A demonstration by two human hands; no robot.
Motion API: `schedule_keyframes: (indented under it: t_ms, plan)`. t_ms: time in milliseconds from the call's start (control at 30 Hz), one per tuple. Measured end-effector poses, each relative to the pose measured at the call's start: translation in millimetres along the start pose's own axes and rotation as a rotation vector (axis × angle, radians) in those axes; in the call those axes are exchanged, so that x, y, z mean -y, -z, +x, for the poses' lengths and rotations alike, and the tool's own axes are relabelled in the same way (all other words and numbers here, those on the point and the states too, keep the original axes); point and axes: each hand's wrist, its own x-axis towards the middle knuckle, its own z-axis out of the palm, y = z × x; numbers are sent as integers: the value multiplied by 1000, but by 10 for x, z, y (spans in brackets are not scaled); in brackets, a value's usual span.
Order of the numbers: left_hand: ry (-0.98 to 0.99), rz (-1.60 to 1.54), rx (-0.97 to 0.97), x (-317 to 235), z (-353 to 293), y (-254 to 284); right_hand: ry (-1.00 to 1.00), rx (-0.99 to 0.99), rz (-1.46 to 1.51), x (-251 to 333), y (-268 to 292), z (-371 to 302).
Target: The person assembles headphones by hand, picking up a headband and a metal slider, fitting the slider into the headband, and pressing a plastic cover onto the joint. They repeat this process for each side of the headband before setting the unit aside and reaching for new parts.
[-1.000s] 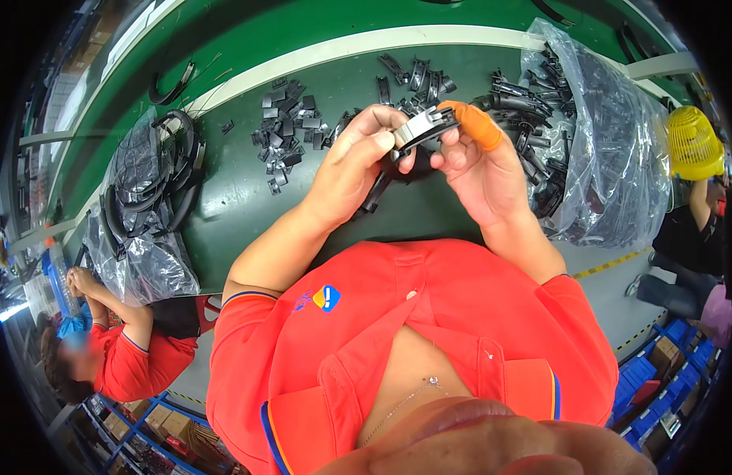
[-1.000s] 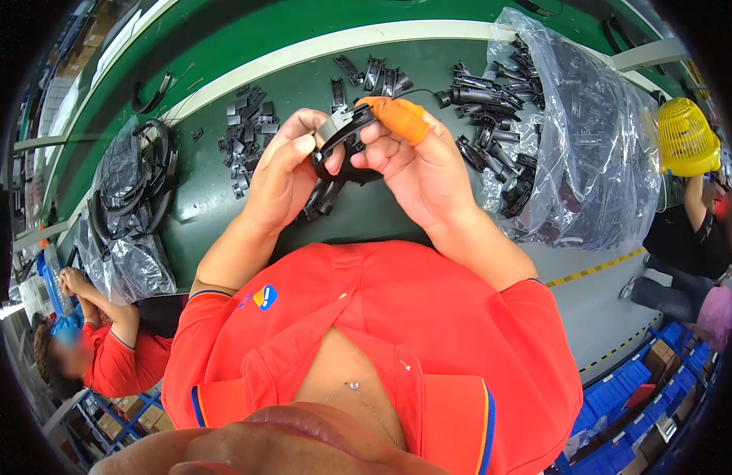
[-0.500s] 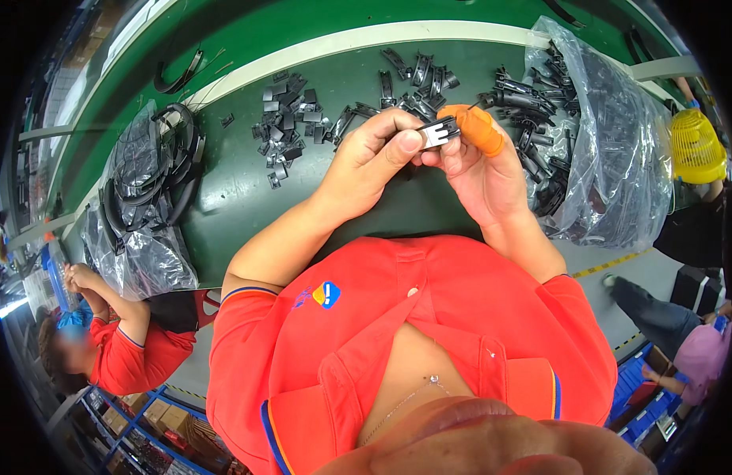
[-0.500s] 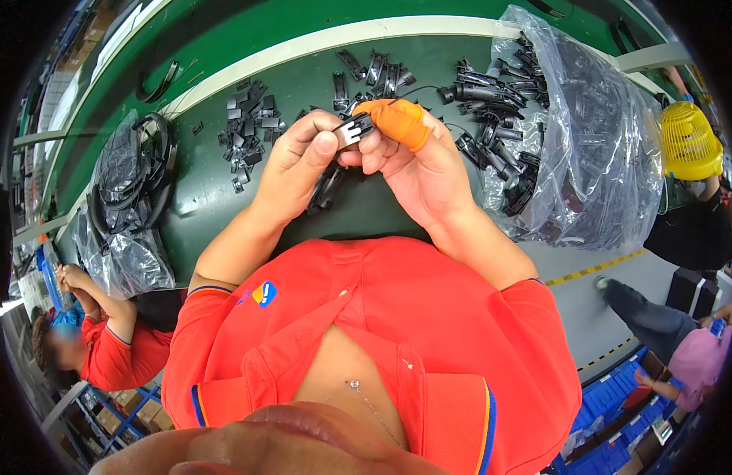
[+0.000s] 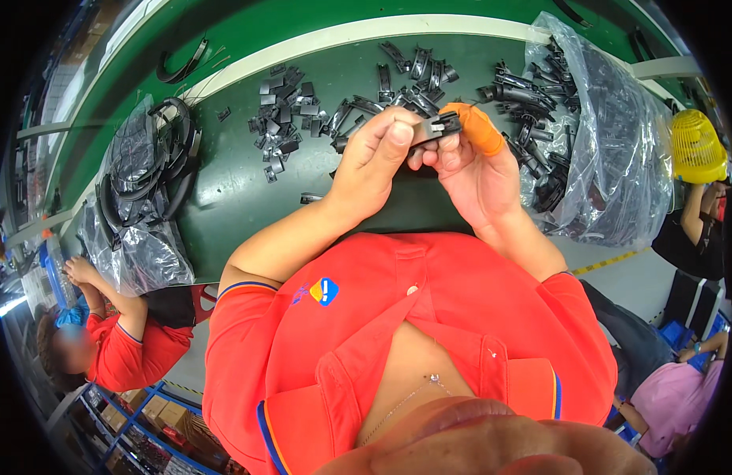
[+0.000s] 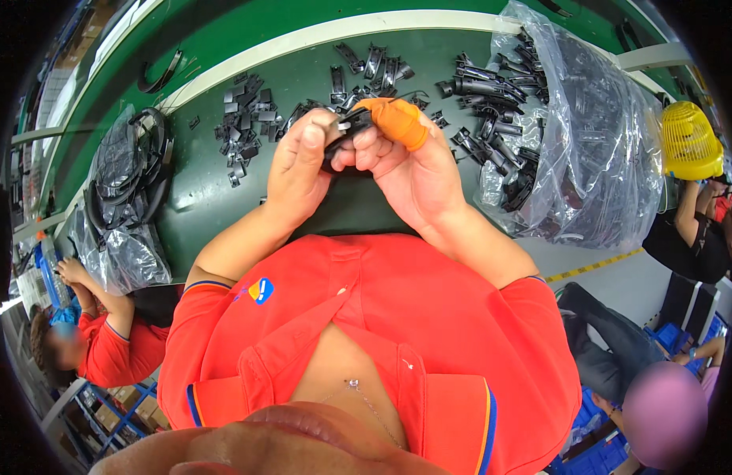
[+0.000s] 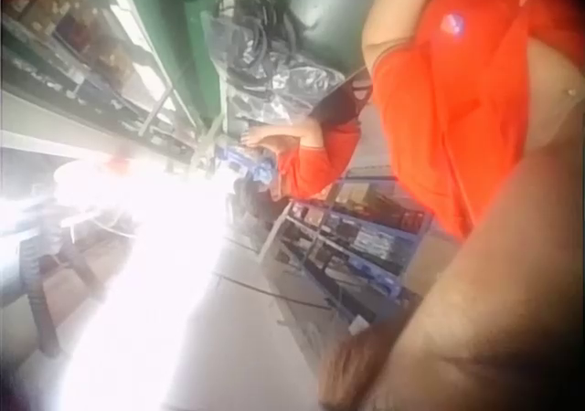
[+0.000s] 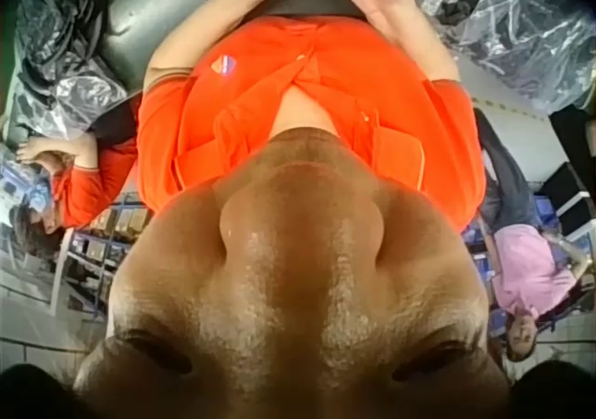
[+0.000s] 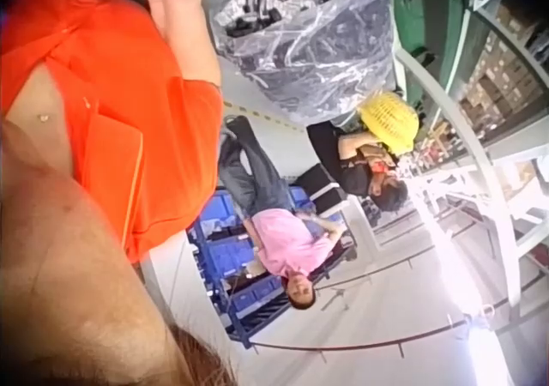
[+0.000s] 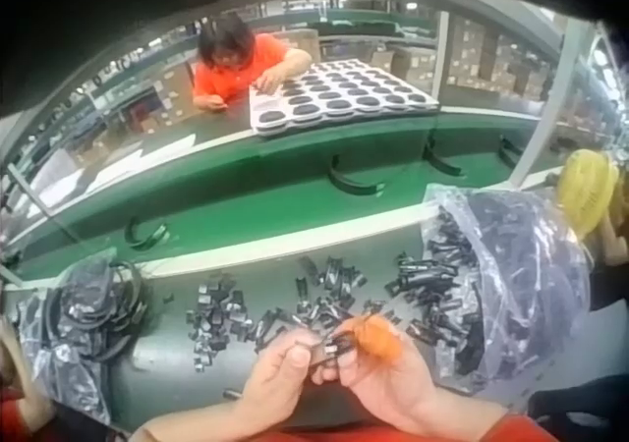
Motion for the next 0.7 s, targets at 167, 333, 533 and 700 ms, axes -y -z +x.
schedule_keyframes:
  t_ms: [167,333,533,700]
  plan:
    - [69,14,-19,-64,22,-20,101,-24,-205,32,-69,-54]
    - [57,22,147,-94,2,78,57,19,-164,46,-77,-75]
    - [100,-17,172,-65,39,110,88,1,-203,13,-27,-62]
    - [70,192,87,-81,-14,-1,127,5,-277,21,-65,-104]
